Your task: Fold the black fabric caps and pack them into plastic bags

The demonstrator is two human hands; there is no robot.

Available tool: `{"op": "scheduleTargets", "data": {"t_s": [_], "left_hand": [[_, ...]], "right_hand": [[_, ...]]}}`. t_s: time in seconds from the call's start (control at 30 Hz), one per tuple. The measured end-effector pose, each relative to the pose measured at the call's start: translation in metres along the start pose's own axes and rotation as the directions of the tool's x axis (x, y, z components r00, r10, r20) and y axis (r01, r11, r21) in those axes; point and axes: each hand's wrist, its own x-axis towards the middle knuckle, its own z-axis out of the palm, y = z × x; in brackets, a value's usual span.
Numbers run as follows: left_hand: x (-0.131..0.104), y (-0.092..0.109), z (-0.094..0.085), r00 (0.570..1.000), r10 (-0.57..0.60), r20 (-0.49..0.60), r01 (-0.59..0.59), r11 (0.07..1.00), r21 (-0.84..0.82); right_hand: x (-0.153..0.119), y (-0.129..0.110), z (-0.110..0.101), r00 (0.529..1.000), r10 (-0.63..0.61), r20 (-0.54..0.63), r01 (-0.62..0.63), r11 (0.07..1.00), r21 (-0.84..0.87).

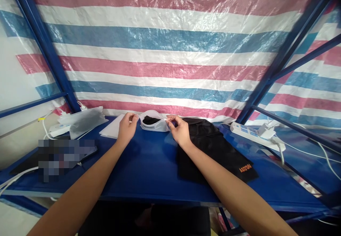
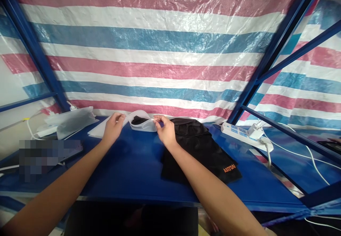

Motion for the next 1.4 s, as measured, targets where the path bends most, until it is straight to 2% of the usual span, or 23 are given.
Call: {"op": "scheduleTargets", "data": {"t_s": [0.03, 0.07, 0.1, 0.17, 0.2, 0.23, 0.27, 0.47, 0.53, 0.67, 0.77, 0.93, 1.1, 1.27, 1.4], "left_hand": [[-0.005, 0.004, 0.002, 0.979, 0.202, -0.024, -0.198, 0.972, 0.127], [-0.01, 0.009, 0.004, 0.929, 0.371, 0.014, -0.365, 0.906, 0.213], [-0.014, 0.015, 0.007, 0.871, 0.483, 0.093, -0.49, 0.838, 0.24], [-0.022, 0.023, 0.013, 0.748, 0.608, 0.268, -0.662, 0.718, 0.218], [-0.024, 0.026, 0.016, 0.703, 0.635, 0.322, -0.705, 0.682, 0.194], [-0.026, 0.028, 0.018, 0.676, 0.648, 0.35, -0.727, 0.664, 0.175], [-0.026, 0.028, 0.02, 0.667, 0.654, 0.356, -0.734, 0.659, 0.166], [-0.017, 0.022, 0.015, 0.674, 0.649, 0.354, -0.733, 0.645, 0.215], [-0.012, 0.018, 0.01, 0.691, 0.63, 0.354, -0.72, 0.642, 0.262], [0.002, 0.003, -0.002, 0.772, 0.552, 0.316, -0.636, 0.662, 0.398], [0.01, -0.01, -0.01, 0.833, 0.47, 0.292, -0.553, 0.688, 0.47], [0.015, -0.021, -0.013, 0.889, 0.362, 0.28, -0.457, 0.746, 0.484], [0.015, -0.021, -0.012, 0.916, 0.327, 0.232, -0.398, 0.807, 0.437], [0.01, -0.012, -0.008, 0.96, 0.235, 0.154, -0.269, 0.926, 0.266], [0.004, -0.001, -0.006, 0.97, 0.212, 0.117, -0.229, 0.959, 0.167]], "right_hand": [[-0.002, -0.004, 0.002, 1.0, 0.009, 0.007, -0.009, 1.0, 0.03], [-0.004, -0.007, 0.003, 1.0, 0.01, 0.019, -0.011, 0.998, 0.055], [-0.005, -0.011, 0.005, 0.999, 0.003, 0.033, -0.005, 0.997, 0.072], [-0.009, -0.017, 0.008, 0.997, -0.033, 0.071, 0.027, 0.996, 0.083], [-0.01, -0.02, 0.009, 0.995, -0.054, 0.089, 0.047, 0.995, 0.083], [-0.011, -0.022, 0.01, 0.992, -0.076, 0.105, 0.067, 0.994, 0.083], [-0.012, -0.024, 0.011, 0.989, -0.093, 0.116, 0.084, 0.993, 0.081], [-0.012, -0.03, 0.013, 0.988, -0.092, 0.127, 0.085, 0.994, 0.064], [-0.01, -0.028, 0.013, 0.992, -0.062, 0.109, 0.055, 0.996, 0.073], [-0.001, -0.014, 0.009, 0.998, 0.069, 0.0, -0.068, 0.991, 0.114], [0.005, 0.002, 0.005, 0.98, 0.183, -0.078, -0.169, 0.974, 0.153], [0.012, 0.021, 0.004, 0.957, 0.261, -0.125, -0.23, 0.947, 0.223], [0.014, 0.03, 0.006, 0.948, 0.283, -0.146, -0.24, 0.937, 0.256], [0.011, 0.032, 0.005, 0.953, 0.278, -0.124, -0.24, 0.937, 0.255], [0.008, 0.029, 0.007, 0.949, 0.301, -0.098, -0.272, 0.933, 0.235]]}}
